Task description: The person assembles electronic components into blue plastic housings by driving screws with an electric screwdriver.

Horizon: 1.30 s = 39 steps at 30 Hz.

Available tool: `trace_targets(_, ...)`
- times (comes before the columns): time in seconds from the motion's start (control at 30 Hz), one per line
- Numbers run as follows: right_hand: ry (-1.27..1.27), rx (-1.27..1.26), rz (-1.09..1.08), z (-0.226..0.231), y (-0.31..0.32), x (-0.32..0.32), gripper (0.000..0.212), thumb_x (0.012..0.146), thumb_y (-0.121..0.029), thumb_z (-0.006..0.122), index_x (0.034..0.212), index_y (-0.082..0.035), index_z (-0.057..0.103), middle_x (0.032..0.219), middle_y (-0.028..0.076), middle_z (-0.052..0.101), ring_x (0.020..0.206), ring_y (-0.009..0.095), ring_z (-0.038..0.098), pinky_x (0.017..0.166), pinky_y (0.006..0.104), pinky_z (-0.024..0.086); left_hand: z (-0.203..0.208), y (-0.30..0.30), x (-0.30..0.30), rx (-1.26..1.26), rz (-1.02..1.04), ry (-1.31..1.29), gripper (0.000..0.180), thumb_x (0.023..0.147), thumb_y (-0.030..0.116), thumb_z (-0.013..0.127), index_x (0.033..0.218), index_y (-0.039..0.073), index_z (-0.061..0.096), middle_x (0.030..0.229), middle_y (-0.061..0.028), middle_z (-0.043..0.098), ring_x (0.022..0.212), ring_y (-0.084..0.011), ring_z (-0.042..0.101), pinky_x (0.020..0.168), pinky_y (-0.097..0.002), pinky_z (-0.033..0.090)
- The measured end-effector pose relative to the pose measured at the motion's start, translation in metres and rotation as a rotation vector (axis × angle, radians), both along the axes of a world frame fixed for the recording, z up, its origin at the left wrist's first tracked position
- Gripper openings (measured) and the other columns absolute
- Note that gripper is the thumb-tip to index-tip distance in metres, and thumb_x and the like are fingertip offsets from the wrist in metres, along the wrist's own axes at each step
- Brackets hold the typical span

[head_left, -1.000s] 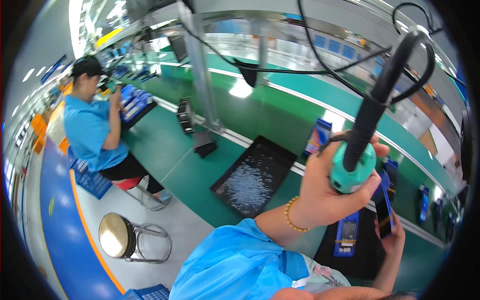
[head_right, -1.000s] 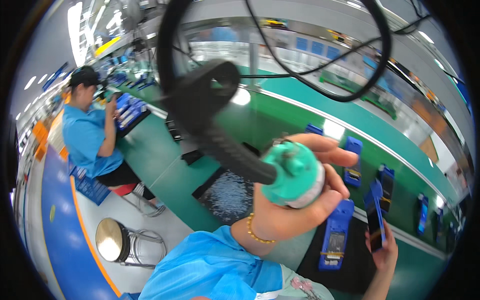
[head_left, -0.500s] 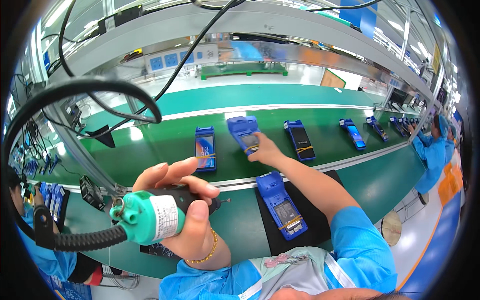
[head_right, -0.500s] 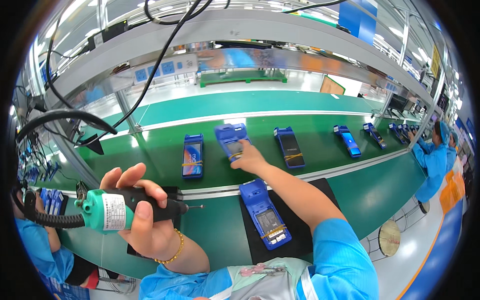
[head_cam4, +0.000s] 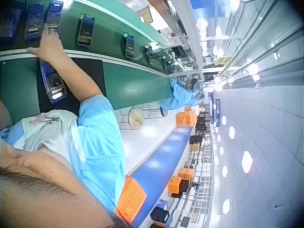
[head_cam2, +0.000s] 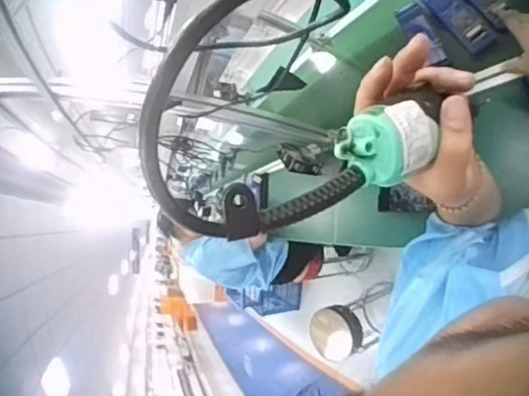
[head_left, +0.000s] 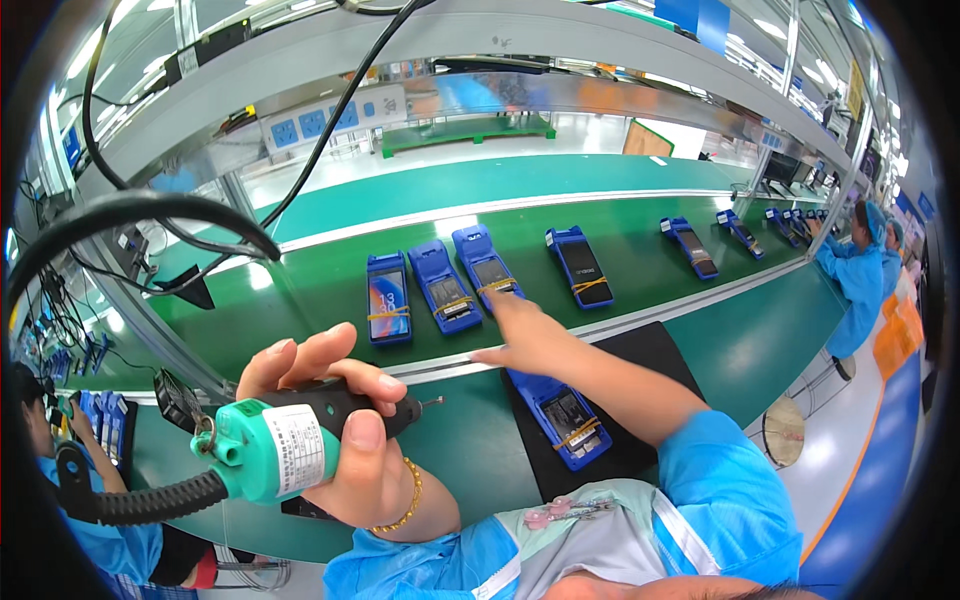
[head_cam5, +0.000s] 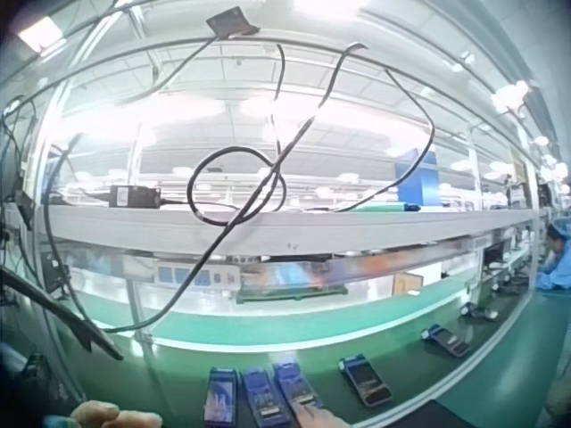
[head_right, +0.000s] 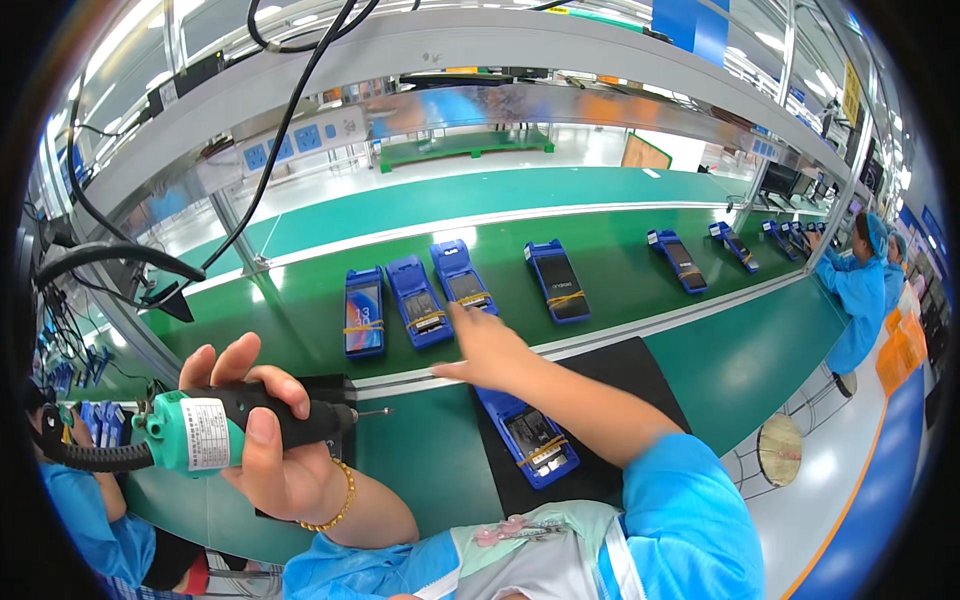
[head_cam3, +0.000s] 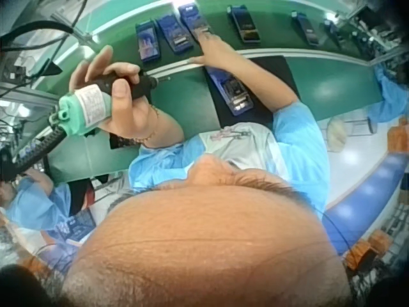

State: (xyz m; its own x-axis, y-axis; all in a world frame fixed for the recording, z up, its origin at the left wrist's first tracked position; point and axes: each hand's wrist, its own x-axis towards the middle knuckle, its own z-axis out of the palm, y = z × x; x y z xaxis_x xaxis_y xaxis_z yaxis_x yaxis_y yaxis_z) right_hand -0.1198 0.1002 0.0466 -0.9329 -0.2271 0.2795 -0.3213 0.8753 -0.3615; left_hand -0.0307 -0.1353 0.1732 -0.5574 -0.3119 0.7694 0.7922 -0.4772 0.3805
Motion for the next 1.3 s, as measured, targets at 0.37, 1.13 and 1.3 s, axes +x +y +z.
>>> trace_targets(0.37, -0.107, 0.056, -0.191, -0.024, 0.036, 0.191, 0.091, 0.07, -0.036, 0.081, 0.14, 0.002, 0.036, 0.137, 0.032, 0.042, 0.129, 0.047, 0.042, 0.103, 0.0476, 0.042, 0.001, 0.022, 0.003, -0.179, 0.035, -0.015, 0.062, 0.079, 0.004, 0.064, 0.134, -0.007, 0.039, 0.121, -0.0291, 0.058, 0.076, -0.0206, 0.064, 0.06, -0.0249, 0.049)
trace_targets(1.13, 0.065, -0.211, -0.462, -0.06, 0.09, -0.102, 0.079, 0.07, -0.037, 0.079, 0.126, 0.006, 0.044, 0.12, 0.03, 0.055, 0.116, 0.04, 0.055, 0.097, 0.044, 0.047, 0.003, 0.043, 0.013, -0.051, 0.067, 0.019, 0.062, 0.077, 0.007, 0.072, 0.13, -0.004, 0.043, 0.114, -0.0253, 0.062, 0.069, -0.0183, 0.065, 0.056, -0.0236, 0.051)
trace_targets(1.3, 0.438, 0.092, -0.572, -0.038, 0.101, -0.044, 0.082, 0.072, -0.034, 0.08, 0.133, 0.003, 0.04, 0.131, 0.028, 0.046, 0.128, 0.044, 0.04, 0.107, 0.0476, 0.035, -0.001, 0.047, 0.01, -0.093, 0.092, 0.01, 0.061, 0.078, 0.009, 0.07, 0.131, -0.005, 0.042, 0.114, -0.0254, 0.062, 0.069, -0.0177, 0.064, 0.056, -0.0225, 0.049)
